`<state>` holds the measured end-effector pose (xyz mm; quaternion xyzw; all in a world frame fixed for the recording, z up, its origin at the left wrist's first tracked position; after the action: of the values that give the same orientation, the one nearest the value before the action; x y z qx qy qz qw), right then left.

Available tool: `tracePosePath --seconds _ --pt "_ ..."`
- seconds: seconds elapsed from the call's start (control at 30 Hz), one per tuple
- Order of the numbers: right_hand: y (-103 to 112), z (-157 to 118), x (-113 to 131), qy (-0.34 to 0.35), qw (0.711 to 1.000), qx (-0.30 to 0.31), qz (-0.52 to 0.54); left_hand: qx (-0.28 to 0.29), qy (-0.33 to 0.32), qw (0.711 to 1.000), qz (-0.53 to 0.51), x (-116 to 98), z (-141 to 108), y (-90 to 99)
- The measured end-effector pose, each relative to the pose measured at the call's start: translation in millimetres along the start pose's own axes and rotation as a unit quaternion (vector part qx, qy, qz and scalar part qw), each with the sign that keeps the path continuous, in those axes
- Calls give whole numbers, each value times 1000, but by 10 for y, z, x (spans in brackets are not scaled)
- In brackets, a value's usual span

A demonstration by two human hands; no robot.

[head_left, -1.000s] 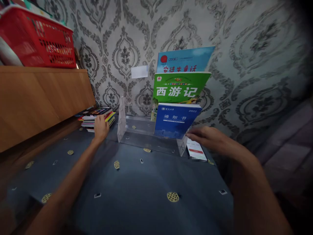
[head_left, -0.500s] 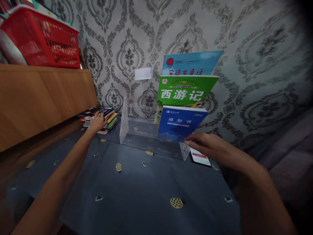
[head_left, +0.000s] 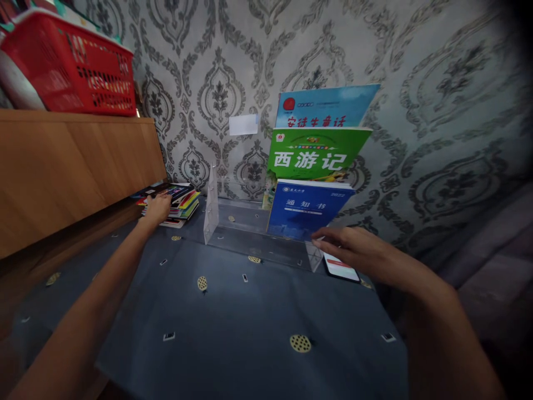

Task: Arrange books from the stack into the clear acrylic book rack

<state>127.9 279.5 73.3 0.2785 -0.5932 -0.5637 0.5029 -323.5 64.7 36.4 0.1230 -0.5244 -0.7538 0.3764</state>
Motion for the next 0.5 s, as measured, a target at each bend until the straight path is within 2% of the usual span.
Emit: tracePosePath --seconds 0.13,0.27,0.4,0.5 --pt "0 -5 1 7 1000 -11 3 -14 -28 999 17 -49 -121 28" --pt "-14 -12 -12 4 1000 -5 4 -29 -46 998 27 -65 -353 58" --pt "-59 -11 -49 -4 1000 10 5 -38 -53 998 25 -21 -578 75" --pt "-88 9 -48 4 1000 8 7 -43 -46 998 17 9 -631 58"
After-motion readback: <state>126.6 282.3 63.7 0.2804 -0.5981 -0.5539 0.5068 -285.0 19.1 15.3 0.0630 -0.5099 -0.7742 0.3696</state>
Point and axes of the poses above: each hand's wrist, its own z-axis towards the middle knuckle, its own y-axis out of the back of the hand, x = y × z, the point moved 7 cm from there along z, towards the middle knuckle, and after that the axes turned 1 degree about x, right-handed, at the moved point
